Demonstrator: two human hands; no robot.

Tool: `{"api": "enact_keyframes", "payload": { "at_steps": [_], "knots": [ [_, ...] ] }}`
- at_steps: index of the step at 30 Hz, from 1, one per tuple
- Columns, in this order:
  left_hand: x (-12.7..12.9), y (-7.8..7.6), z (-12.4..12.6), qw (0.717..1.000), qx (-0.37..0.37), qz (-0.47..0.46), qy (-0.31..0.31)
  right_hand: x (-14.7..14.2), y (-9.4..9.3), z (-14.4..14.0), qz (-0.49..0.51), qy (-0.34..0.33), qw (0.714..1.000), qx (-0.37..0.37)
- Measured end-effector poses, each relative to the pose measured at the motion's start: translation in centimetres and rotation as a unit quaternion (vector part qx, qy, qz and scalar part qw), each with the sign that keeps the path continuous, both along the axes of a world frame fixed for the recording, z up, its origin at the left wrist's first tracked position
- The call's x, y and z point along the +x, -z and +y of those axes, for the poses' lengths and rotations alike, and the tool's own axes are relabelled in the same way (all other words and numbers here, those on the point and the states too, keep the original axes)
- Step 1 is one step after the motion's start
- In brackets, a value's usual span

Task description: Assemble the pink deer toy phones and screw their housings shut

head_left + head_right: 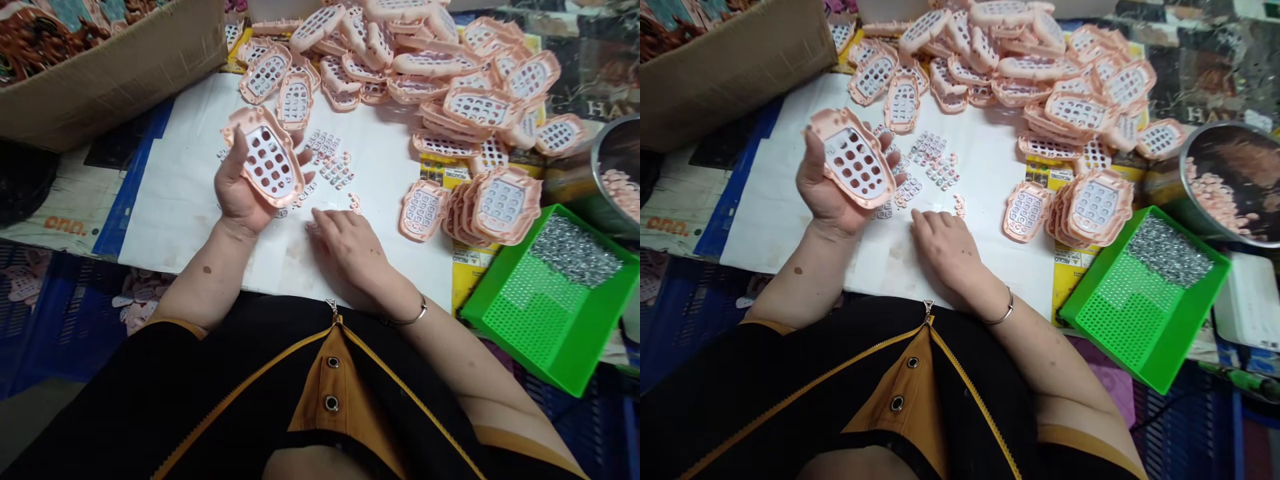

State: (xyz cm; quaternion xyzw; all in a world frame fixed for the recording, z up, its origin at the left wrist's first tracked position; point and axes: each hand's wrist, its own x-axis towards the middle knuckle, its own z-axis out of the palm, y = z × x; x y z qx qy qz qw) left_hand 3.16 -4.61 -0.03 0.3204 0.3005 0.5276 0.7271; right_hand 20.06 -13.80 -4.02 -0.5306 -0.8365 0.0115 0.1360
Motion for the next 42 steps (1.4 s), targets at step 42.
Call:
{"api": "enact_keyframes", "payload": {
  "at_steps": [42],
  "knots": [
    [2.3,2.9,-1.4,0.972,-0.065,0.014,0.226,1.1,-0.7,1.1,0.568,0.126,0.813,-0.013]
  ]
}}
